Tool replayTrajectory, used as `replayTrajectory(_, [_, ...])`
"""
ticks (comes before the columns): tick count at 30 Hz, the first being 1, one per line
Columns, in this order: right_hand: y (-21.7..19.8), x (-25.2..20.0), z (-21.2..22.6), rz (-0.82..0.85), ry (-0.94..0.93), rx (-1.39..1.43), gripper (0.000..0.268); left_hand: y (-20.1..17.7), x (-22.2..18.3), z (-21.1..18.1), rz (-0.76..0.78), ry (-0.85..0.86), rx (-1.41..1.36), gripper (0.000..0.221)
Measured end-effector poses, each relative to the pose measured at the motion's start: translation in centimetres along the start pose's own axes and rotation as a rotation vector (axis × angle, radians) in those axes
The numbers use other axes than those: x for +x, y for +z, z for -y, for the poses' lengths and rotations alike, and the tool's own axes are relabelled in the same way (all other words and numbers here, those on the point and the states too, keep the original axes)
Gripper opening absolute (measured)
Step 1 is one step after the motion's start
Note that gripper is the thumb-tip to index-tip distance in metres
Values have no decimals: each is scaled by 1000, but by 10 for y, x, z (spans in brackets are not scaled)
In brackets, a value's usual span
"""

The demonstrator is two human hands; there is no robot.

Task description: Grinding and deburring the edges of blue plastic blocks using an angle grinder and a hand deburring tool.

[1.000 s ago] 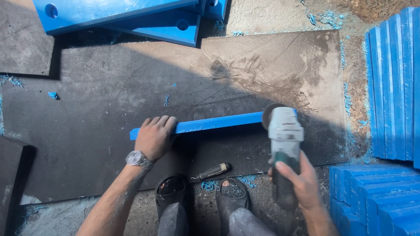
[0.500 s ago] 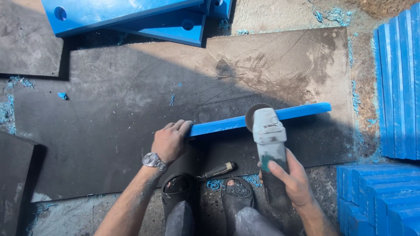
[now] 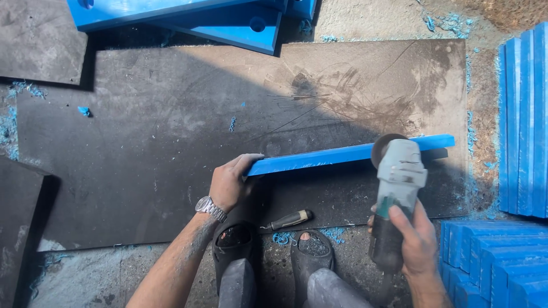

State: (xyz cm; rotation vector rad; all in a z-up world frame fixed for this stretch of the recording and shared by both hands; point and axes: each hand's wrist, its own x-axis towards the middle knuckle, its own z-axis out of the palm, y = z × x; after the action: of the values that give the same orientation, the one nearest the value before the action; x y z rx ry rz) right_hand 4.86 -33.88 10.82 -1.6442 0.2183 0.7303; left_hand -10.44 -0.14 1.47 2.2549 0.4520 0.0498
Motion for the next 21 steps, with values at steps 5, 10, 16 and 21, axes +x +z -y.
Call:
replayTrajectory(5, [49, -14, -17, 261, 73, -34, 57, 9, 1, 9, -74, -6, -107, 55])
replayTrajectory(10, [61, -20, -9, 329, 119, -58, 60, 20, -4, 20, -63, -92, -178, 55])
replayTrajectory(16, [14, -14, -7, 111, 56, -1, 55, 25, -8, 24, -129, -62, -225, 56])
replayTrajectory(21, [19, -13, -11, 51, 31, -41, 56, 32, -8, 31, -75, -140, -204, 54])
